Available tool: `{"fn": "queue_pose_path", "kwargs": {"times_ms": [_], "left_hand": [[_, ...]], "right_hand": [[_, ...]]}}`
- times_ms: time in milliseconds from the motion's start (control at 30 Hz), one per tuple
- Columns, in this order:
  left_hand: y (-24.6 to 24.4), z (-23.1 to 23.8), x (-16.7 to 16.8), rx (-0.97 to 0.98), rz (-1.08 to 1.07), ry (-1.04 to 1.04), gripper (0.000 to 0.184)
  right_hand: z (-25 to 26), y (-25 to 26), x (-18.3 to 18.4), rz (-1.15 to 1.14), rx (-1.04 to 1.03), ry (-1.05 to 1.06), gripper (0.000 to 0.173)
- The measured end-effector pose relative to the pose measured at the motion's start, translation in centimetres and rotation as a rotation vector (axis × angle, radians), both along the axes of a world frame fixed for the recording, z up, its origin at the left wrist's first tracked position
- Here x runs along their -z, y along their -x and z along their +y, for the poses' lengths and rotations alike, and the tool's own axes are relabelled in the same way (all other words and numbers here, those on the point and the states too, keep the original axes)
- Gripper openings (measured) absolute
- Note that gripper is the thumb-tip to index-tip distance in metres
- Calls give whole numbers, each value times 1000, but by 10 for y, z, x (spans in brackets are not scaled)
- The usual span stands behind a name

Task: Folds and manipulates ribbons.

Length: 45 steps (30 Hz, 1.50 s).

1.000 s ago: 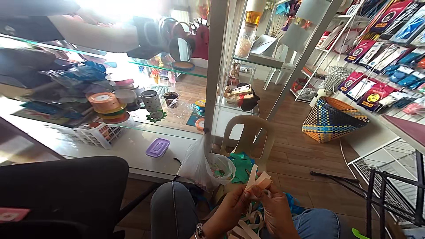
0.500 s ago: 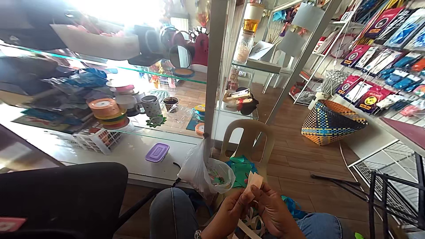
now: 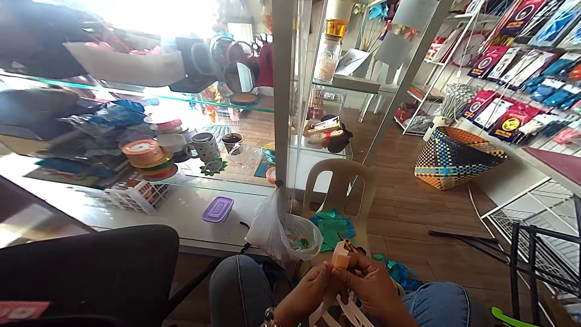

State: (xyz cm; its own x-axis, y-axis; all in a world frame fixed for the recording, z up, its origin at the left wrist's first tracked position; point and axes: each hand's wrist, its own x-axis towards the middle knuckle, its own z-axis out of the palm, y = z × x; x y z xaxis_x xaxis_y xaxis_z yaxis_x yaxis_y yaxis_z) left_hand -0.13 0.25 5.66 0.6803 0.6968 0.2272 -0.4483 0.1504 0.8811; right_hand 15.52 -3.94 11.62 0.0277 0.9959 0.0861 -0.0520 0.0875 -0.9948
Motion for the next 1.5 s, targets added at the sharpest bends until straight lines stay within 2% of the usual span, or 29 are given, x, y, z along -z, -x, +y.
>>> {"fn": "queue_pose_path", "kwargs": {"times_ms": [133, 267, 467, 700, 900, 1000, 1167, 1367, 1433, 1500], "left_hand": [[-3, 1, 1, 12, -34, 23, 37], [-4, 2, 0, -25, -23, 18, 35], [-5, 2, 5, -50, 59, -88, 39], [-7, 2, 8, -54, 54, -151, 39], [-7, 2, 7, -77, 56, -232, 39], [-7, 0, 5, -110, 98, -259, 39], [-7, -2, 5, -90, 142, -270, 27], [-7, -2, 5, -129, 143, -301, 31], [-7, -3, 4, -154, 150, -291, 29], [-7, -4, 3, -183, 159, -284, 29]], "right_hand": [[2, 1, 6, -52, 64, -110, 15], [2, 0, 3, 68, 59, -25, 17], [5, -4, 1, 171, 75, 30, 9], [6, -3, 3, 214, 120, 36, 15], [4, 1, 0, 183, 124, 63, 10], [5, 1, 2, 122, 138, 54, 13], [7, -4, 2, 92, 162, 54, 16], [7, -6, 1, 83, 135, 80, 18], [7, -7, 2, 111, 128, 74, 24], [7, -8, 3, 151, 136, 76, 44]]}}
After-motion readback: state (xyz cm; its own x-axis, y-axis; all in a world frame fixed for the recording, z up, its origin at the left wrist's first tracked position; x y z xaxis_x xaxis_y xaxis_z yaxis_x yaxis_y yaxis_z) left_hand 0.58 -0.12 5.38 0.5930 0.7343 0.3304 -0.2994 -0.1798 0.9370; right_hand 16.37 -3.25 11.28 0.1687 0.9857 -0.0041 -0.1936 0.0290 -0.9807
